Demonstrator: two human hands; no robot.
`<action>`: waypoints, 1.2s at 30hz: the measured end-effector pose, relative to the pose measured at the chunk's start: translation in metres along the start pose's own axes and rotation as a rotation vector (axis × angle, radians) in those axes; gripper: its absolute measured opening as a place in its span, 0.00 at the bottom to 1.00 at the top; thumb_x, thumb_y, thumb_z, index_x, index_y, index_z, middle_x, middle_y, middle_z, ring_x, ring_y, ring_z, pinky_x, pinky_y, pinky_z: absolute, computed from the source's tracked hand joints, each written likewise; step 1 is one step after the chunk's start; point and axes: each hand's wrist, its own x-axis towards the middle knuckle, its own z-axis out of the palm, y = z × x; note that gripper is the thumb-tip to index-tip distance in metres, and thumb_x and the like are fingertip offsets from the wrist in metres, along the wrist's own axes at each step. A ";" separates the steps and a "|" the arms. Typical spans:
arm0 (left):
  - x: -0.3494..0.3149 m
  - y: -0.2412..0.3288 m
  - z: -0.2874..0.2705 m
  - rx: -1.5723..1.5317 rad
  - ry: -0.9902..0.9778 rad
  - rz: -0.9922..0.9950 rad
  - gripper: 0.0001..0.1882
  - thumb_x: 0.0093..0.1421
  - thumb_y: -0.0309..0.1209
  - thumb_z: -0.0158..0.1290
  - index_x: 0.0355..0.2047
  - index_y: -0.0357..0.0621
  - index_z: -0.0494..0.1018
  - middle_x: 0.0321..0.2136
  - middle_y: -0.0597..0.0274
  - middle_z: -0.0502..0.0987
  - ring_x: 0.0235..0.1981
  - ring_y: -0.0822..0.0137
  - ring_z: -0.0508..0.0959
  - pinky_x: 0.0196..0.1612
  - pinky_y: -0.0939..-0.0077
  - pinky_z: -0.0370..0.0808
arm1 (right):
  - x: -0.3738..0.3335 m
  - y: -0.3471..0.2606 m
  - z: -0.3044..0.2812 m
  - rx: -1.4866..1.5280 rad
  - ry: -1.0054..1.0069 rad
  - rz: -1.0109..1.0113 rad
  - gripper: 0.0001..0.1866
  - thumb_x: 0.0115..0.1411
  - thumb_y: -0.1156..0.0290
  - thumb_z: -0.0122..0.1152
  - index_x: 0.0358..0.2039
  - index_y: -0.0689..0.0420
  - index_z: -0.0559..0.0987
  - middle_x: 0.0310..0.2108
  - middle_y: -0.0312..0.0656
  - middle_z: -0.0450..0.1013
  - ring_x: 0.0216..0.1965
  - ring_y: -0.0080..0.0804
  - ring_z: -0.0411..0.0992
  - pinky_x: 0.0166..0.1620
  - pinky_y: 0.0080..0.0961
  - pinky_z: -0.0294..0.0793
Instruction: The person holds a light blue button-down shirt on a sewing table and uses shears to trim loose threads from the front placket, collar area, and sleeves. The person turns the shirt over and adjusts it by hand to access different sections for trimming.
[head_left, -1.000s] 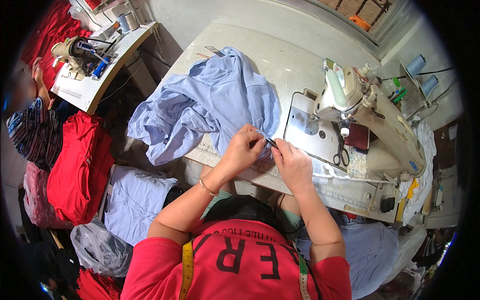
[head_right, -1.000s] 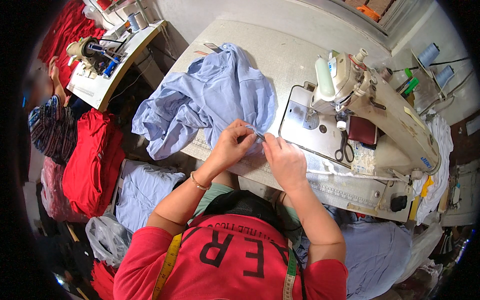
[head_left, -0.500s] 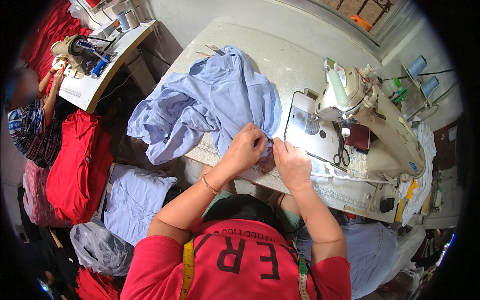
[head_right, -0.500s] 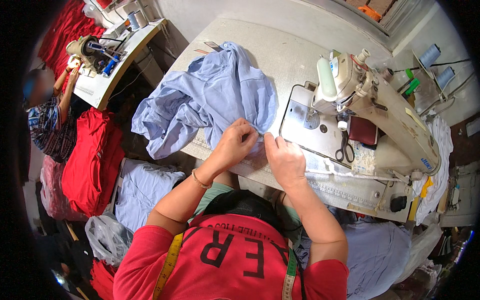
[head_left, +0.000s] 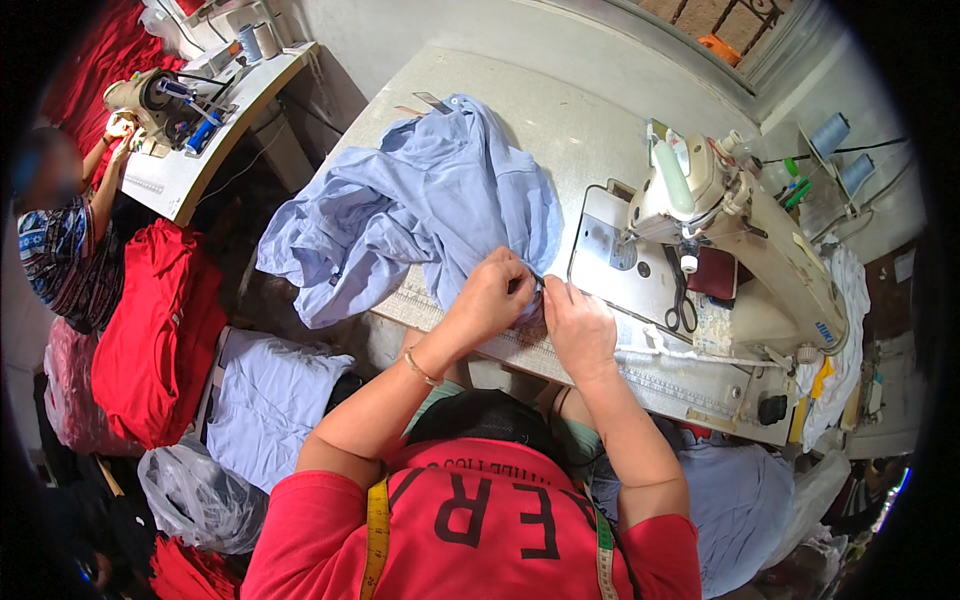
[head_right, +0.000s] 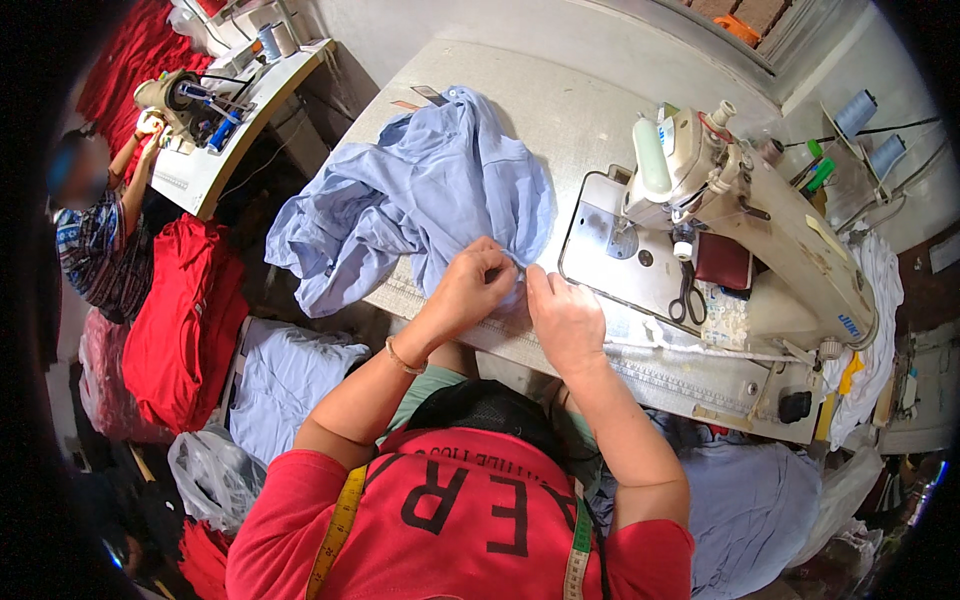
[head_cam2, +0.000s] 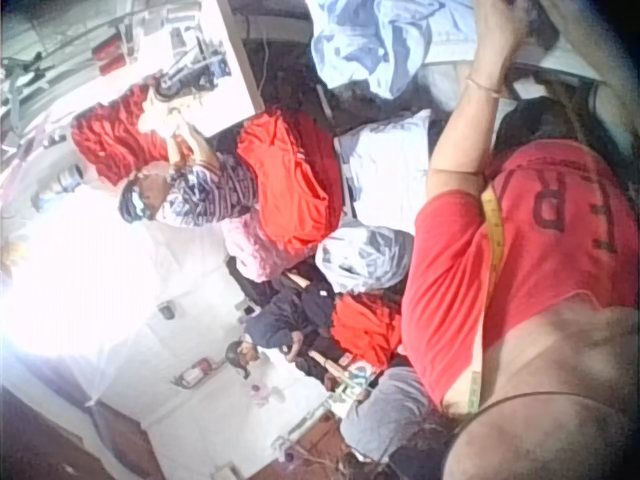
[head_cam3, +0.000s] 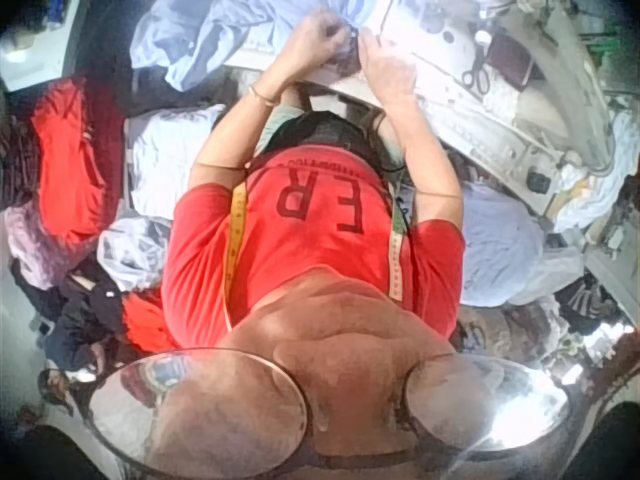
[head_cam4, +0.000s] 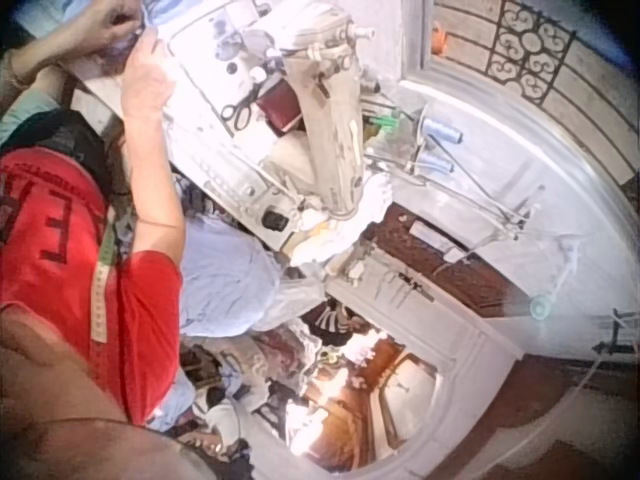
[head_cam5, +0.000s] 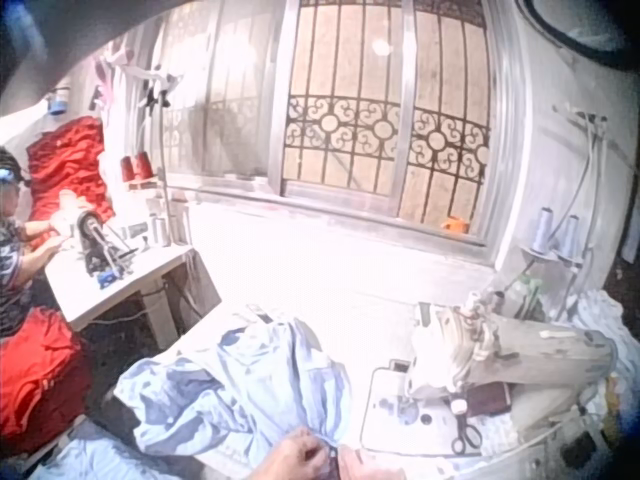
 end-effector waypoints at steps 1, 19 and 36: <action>0.000 -0.002 0.000 0.001 -0.003 -0.006 0.06 0.52 0.23 0.52 0.26 0.30 0.73 0.26 0.54 0.72 0.30 0.62 0.72 0.35 0.74 0.68 | 0.000 0.000 0.001 0.003 -0.008 0.004 0.05 0.56 0.68 0.54 0.33 0.51 0.72 0.19 0.38 0.69 0.19 0.37 0.71 0.26 0.31 0.71; -0.002 -0.012 -0.012 -0.346 -0.152 -0.207 0.07 0.55 0.26 0.54 0.24 0.33 0.73 0.32 0.68 0.69 0.27 0.80 0.67 0.28 0.84 0.64 | 0.014 0.011 0.010 1.318 -0.146 0.607 0.17 0.53 0.76 0.59 0.44 0.60 0.71 0.32 0.33 0.73 0.27 0.14 0.67 0.29 0.16 0.68; -0.001 0.002 -0.015 -0.273 -0.133 -0.263 0.09 0.55 0.27 0.54 0.27 0.30 0.75 0.28 0.62 0.69 0.28 0.73 0.68 0.31 0.79 0.66 | 0.005 -0.006 -0.030 0.111 -0.059 0.046 0.09 0.55 0.67 0.56 0.38 0.52 0.74 0.23 0.40 0.70 0.21 0.41 0.70 0.27 0.33 0.70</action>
